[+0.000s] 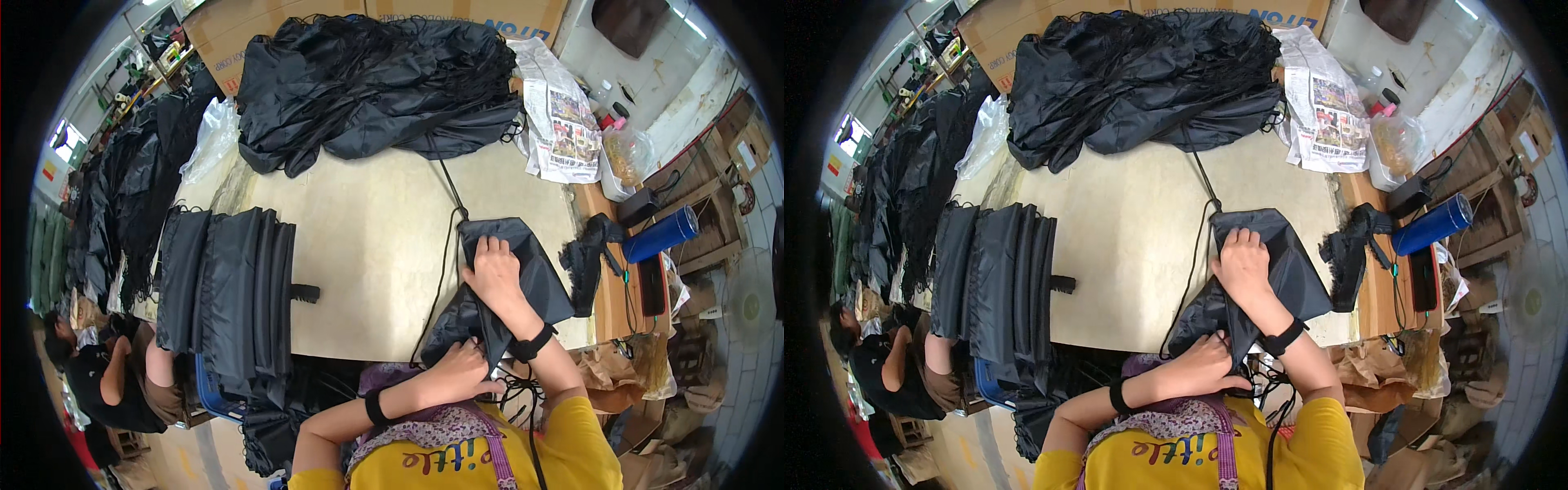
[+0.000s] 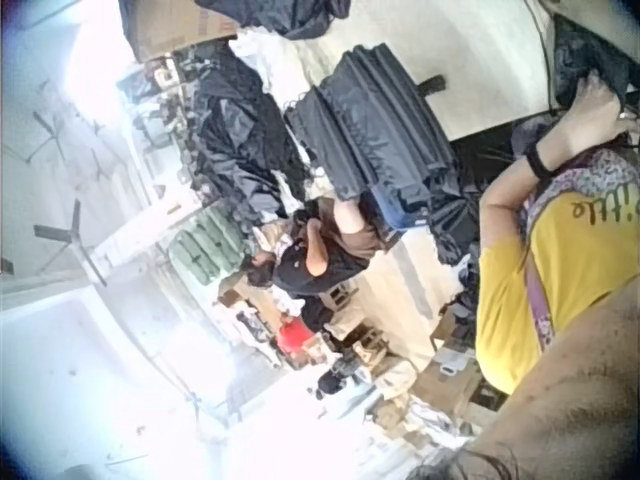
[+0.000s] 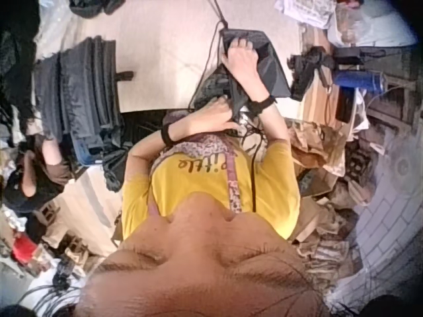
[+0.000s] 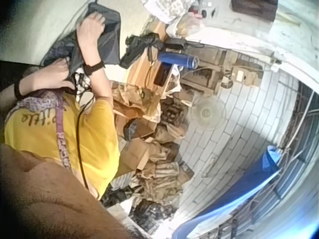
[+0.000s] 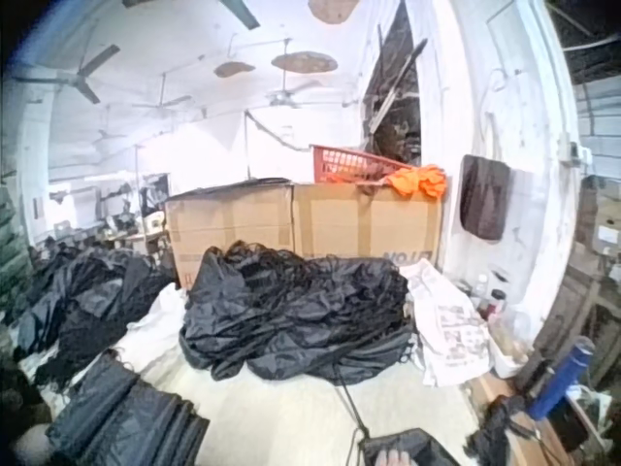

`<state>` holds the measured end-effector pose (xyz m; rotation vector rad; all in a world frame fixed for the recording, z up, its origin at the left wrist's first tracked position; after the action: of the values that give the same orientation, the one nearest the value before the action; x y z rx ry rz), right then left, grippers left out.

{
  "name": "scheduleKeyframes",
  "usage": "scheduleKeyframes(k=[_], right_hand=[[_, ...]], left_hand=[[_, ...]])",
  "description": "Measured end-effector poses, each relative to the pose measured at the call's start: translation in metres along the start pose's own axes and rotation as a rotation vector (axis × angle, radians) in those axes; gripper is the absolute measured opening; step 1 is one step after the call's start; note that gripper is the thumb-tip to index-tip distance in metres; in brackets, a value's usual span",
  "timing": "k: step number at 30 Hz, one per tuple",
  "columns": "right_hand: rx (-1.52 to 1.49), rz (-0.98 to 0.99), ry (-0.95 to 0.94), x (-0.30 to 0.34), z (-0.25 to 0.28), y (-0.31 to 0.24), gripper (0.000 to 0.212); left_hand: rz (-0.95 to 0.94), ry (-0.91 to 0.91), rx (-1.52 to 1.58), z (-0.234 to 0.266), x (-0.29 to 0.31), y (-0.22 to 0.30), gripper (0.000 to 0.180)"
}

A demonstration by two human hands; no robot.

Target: Folding black drawstring bags and stacking them.

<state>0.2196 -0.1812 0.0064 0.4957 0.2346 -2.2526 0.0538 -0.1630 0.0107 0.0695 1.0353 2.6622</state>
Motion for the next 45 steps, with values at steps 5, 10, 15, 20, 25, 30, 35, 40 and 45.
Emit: scheduleKeyframes(k=[5, 10, 15, 20, 25, 30, 35, 40, 45], right_hand=[[-0.178, -0.256, 0.081, -0.01, -0.001, 0.057, 0.01], [-1.33, -0.543, 0.367, -0.009, 0.086, 0.09, 0.016], [-2.076, -0.101, 0.804, 0.036, 0.149, 0.127, 0.018], [-1.942, 0.798, 0.172, 0.026, 0.225, 0.124, 0.02], [-1.903, 1.026, 0.189, 0.039, 0.278, 0.113, 0.014], [-2.03, 1.5, 0.113, 0.075, 0.306, 0.169, 0.007], [-2.188, 1.152, 0.259, 0.108, 0.299, 0.224, 0.009], [-2.309, 0.58, 0.432, 0.178, 0.27, 0.165, 0.009], [-2.282, -0.029, 0.648, 0.052, 0.227, 0.119, 0.01]], left_hand=[[0.118, -0.238, 0.226, 0.013, 0.002, -0.004, 0.089], [0.05, -0.212, 0.441, 0.013, 0.02, -0.018, 0.084], [0.036, 0.079, 0.753, 0.109, 0.049, -0.019, 0.045], [0.145, 0.926, 0.349, 0.158, 0.049, 0.002, 0.05], [-0.026, 0.752, -0.039, 0.15, -0.002, 0.026, 0.086], [-0.047, 0.836, -0.322, 0.14, -0.057, -0.019, 0.097], [-0.176, 0.833, -0.314, 0.144, -0.089, -0.001, 0.08], [0.051, -0.361, 0.161, 0.127, -0.062, 0.017, 0.059], [-0.222, -0.124, 0.266, 0.164, 0.002, 0.002, 0.059]])
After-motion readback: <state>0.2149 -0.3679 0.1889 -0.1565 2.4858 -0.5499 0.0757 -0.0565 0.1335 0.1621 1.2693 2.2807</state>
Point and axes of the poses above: each hand's wrist, its own x-axis away from the middle knuckle, its own z-axis out of the back of the hand, y = z × x, the point moved 2 cm from there along -x, towards the middle knuckle, and after that the axes turned 6 degrees about y, right-handed, at the moved point
